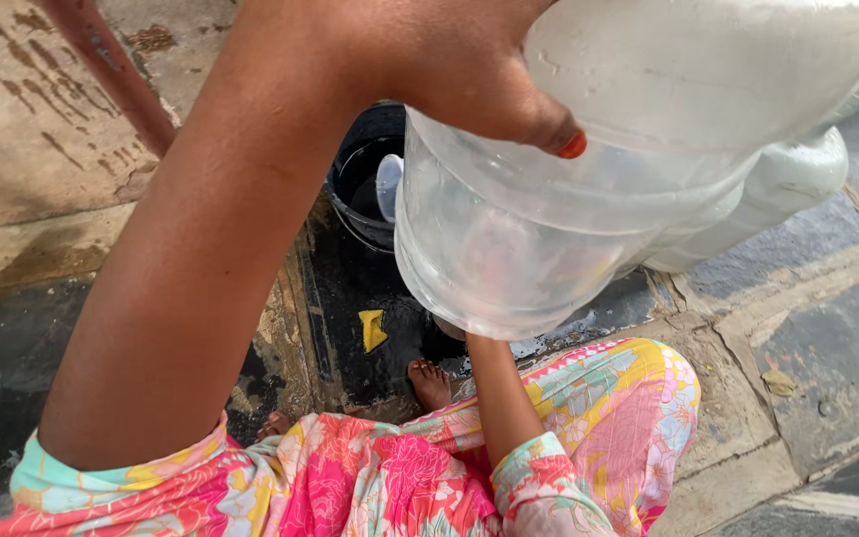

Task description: The person cleans large plastic water jugs by rinsing them with water, pouring in a cleaning solution, and scrubbing the interior with a long-handled brush.

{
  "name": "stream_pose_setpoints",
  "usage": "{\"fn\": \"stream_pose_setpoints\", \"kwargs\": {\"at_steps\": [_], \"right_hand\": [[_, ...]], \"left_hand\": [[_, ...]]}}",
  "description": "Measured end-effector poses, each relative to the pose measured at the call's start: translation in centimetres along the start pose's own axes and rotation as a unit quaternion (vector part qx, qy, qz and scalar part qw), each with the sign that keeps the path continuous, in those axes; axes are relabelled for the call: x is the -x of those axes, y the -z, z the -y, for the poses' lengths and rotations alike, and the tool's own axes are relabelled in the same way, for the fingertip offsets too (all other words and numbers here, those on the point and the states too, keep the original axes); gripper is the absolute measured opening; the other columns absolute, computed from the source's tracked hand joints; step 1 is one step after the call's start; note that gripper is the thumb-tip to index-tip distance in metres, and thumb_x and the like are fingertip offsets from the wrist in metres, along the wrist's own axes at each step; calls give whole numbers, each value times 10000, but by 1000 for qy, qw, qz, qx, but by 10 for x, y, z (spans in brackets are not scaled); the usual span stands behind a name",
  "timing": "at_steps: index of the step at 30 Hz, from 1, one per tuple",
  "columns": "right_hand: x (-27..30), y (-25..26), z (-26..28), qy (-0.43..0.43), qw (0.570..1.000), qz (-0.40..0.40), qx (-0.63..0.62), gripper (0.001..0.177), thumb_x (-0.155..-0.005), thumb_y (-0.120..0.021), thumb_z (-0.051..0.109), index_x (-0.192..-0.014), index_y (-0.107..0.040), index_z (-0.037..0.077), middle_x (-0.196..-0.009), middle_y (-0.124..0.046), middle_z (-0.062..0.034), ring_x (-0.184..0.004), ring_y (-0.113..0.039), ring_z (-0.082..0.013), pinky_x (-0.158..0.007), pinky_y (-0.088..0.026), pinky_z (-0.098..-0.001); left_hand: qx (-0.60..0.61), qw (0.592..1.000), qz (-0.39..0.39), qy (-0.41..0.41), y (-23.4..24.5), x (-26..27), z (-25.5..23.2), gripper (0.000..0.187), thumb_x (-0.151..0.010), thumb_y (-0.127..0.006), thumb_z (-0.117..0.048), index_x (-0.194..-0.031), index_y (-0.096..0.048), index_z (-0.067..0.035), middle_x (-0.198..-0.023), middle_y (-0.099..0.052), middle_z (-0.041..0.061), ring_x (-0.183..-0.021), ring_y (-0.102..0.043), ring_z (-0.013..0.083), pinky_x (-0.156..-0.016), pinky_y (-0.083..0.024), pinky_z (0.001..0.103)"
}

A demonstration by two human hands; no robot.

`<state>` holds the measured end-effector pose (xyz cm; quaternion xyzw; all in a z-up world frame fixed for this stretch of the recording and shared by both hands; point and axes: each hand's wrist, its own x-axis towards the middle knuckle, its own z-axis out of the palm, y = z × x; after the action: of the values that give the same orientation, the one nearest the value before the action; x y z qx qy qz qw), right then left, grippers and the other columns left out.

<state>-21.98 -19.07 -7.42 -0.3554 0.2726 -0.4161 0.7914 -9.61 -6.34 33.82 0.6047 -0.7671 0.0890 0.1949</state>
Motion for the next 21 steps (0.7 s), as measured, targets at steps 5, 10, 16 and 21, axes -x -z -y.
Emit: {"fn": "stream_pose_setpoints", "kwargs": {"at_steps": [5,10,16,21], "right_hand": [[-4,1,9,24,999,-20,-6,558,-1121,-356,377,-1388,-526,-83,-1276,-667,-286,-1207,-577,-430,-978,-428,-542],[-34,-17,18,28,999,-18,-5,549,-1121,-363,372,-1385,-528,-80,-1276,-666,-280,-1207,-579,-423,-981,-431,-536],[-36,-32,13,26,999,-18,-5,538,-1121,-371,367,-1382,-530,-76,-1276,-665,-274,-1207,-581,-415,-984,-434,-529],[1,-7,10,55,997,-50,-17,529,-1121,-378,362,-1379,-532,-73,-1277,-665,-269,-1207,-582,-408,-987,-438,-523]], "left_hand": [[34,996,-54,-57,-16,-14,9,567,-722,-812,-366,-1174,-718,-37,-944,-732,220,-784,-720,352,-667,-566,447],[0,994,-108,-18,-56,-54,14,575,-712,-842,-482,-1054,-746,-29,-858,-735,215,-740,-720,357,-659,-576,445],[15,997,-76,22,-59,-85,7,646,-742,-843,-626,-1013,-760,-45,-819,-735,187,-710,-716,343,-666,-570,446],[22,999,-3,26,-40,-66,3,691,-779,-822,-661,-1095,-739,-52,-905,-734,195,-775,-712,355,-717,-558,453]]}}
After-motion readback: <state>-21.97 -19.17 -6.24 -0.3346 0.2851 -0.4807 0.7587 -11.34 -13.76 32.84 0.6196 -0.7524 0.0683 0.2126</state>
